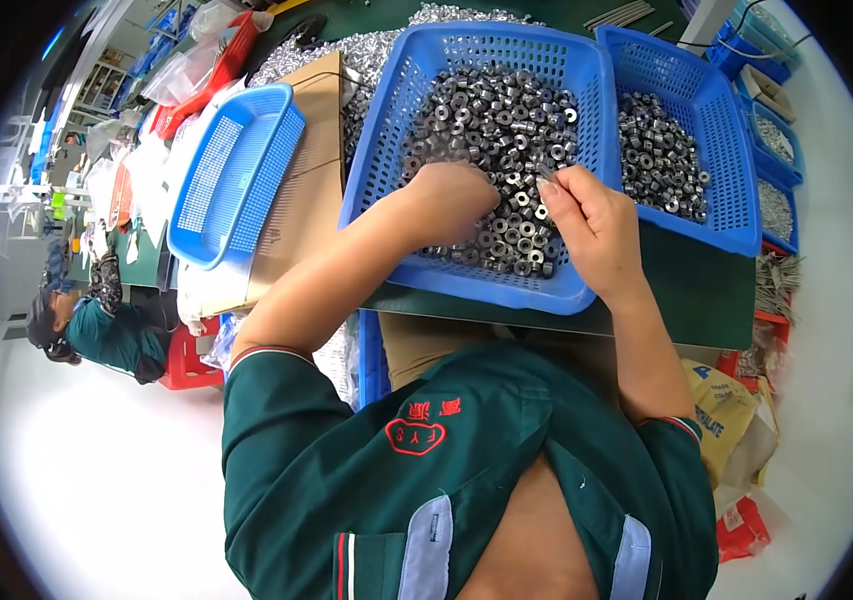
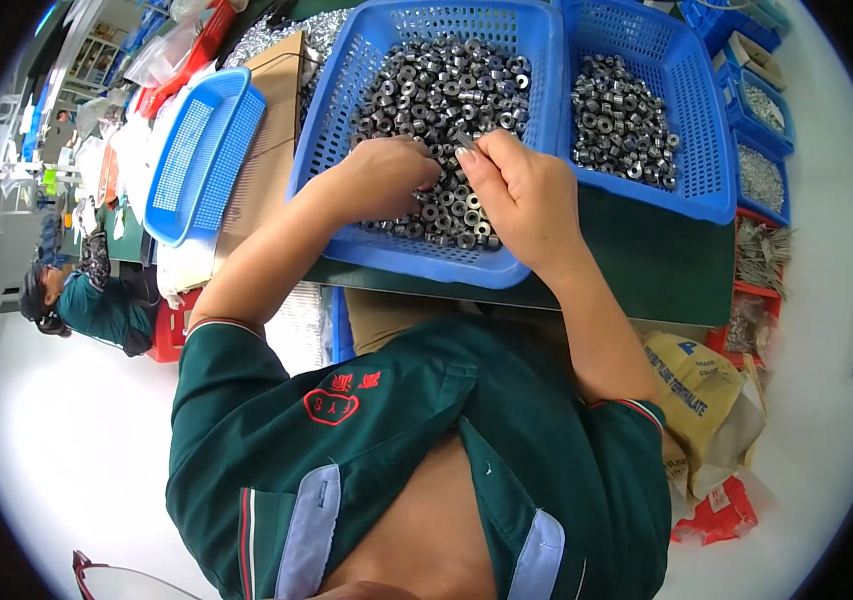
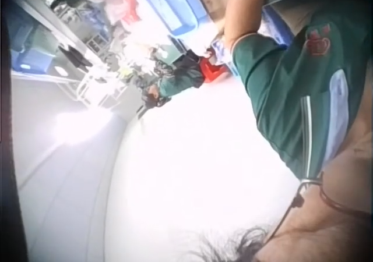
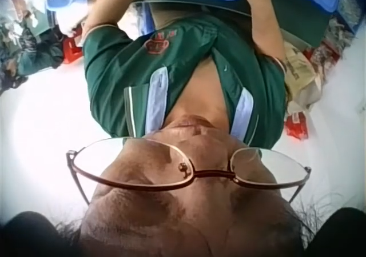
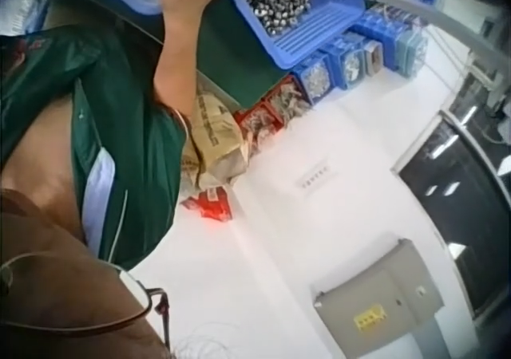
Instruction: Sorting small metal rings and hardware components from one blue basket into others while inspecting them.
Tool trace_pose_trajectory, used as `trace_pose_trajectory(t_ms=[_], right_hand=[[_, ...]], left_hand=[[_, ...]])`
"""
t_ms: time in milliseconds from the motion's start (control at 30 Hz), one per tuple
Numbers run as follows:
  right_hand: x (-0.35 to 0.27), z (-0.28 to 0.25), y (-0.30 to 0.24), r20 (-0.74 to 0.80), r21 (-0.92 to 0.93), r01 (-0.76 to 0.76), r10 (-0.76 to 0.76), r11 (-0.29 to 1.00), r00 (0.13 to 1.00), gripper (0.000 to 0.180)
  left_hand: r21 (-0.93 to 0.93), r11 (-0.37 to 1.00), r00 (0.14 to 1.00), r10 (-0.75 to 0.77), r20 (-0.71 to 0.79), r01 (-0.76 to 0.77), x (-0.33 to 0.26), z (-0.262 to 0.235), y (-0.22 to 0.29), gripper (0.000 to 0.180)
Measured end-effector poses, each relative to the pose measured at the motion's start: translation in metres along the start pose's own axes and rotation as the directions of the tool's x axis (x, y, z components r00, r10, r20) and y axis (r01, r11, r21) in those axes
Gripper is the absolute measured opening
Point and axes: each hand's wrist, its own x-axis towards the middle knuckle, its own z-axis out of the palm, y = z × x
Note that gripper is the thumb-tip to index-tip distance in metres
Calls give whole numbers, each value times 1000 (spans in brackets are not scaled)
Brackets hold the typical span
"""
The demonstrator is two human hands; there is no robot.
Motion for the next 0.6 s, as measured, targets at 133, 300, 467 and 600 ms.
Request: trace_pose_trajectory(t_ms=[133, 300, 467, 600], right_hand=[[0, -3, -1, 1, -5, -21, 21, 1000, 1000, 16], [2, -1, -1, -6, -14, -2, 2, 1000, 1000, 16], [2, -2, -1, 1, -42, -28, 28, 999, 1000, 17], [1, -2, 1, -11, -45, -8, 7, 999, 1000, 17]], left_hand=[[77, 997, 999, 0, 46, -4, 4, -3, 9, 20], [1, 1000, 998, -27, 58, 27, 3, -2, 7, 19], [17, 999, 994, -48, 99, 46, 6, -9, 12, 21], [-111, 994, 995, -13, 96, 24, 0, -10, 14, 20]])
